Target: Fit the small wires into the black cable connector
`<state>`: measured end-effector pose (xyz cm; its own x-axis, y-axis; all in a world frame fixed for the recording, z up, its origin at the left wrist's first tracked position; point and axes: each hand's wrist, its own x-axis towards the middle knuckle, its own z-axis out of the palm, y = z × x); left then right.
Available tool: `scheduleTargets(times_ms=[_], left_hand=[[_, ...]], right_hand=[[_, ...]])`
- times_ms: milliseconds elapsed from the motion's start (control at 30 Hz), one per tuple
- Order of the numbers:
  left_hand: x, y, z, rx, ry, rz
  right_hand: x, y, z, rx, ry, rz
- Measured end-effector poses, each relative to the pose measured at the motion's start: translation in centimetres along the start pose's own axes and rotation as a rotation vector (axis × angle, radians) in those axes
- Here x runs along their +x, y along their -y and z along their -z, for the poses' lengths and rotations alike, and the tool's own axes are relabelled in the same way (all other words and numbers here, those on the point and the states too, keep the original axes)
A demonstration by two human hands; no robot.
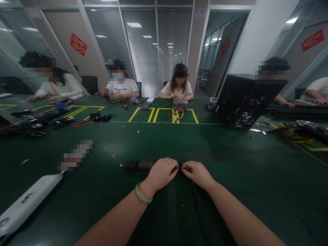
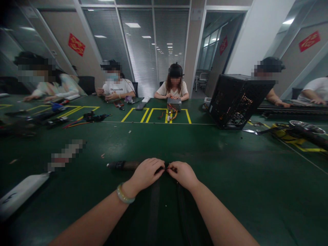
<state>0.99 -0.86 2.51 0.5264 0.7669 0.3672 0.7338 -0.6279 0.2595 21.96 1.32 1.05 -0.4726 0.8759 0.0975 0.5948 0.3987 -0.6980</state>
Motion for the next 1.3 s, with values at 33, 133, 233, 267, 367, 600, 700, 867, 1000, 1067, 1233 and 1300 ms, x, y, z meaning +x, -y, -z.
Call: scheduleTargets(times_ms=[33,133,233,267,367,600,700,867,1000,1067,1233,1300], left_hand=[[-0.01,-0.02,0.01,-0.002,-0.003,0.004],[-0.03,-0.06,0.08,0.001,0.002,0.014],[-0.04,-0.08,0.17,0.007,0.022,0.009],[-0.03,-0.08,0.19,0.006,0.025,0.008],[-0.02,-0.07,0.15,0.003,0.016,0.003],[-0.07,0.11,-0.19,0.007,0.017,0.006],[-0.05,0.17,-0.18,0.013,0.031,0.011],[-0.08,0.12,-0.08,0.019,0.029,0.001],[-0.14,0.07,0.03,0.013,0.024,0.002],[-0.16,0.08,0.07,0.02,0.026,0.001],[-0.18,0.13,0.17,0.051,0.035,-0.025],[-0.19,0.13,0.22,0.052,0.037,-0.027]], right_hand=[[0.0,-0.06,-0.02,-0.002,-0.002,0.003],[0.03,-0.23,-0.1,-0.011,-0.013,0.016],[0.02,-0.28,-0.17,-0.008,-0.017,0.017],[0.0,-0.26,-0.17,-0.006,-0.016,0.015],[-0.07,-0.12,-0.12,-0.006,-0.02,0.015],[-0.05,0.05,-0.04,-0.016,-0.019,0.01],[-0.02,-0.02,-0.16,-0.014,-0.029,0.012],[-0.06,-0.07,-0.24,-0.016,-0.022,0.013],[-0.09,-0.05,-0.2,-0.014,-0.026,0.002],[-0.09,-0.04,-0.21,-0.01,-0.024,-0.005],[-0.14,-0.03,-0.3,-0.009,-0.028,-0.011],[-0.17,-0.08,-0.36,-0.005,-0.03,-0.012]])
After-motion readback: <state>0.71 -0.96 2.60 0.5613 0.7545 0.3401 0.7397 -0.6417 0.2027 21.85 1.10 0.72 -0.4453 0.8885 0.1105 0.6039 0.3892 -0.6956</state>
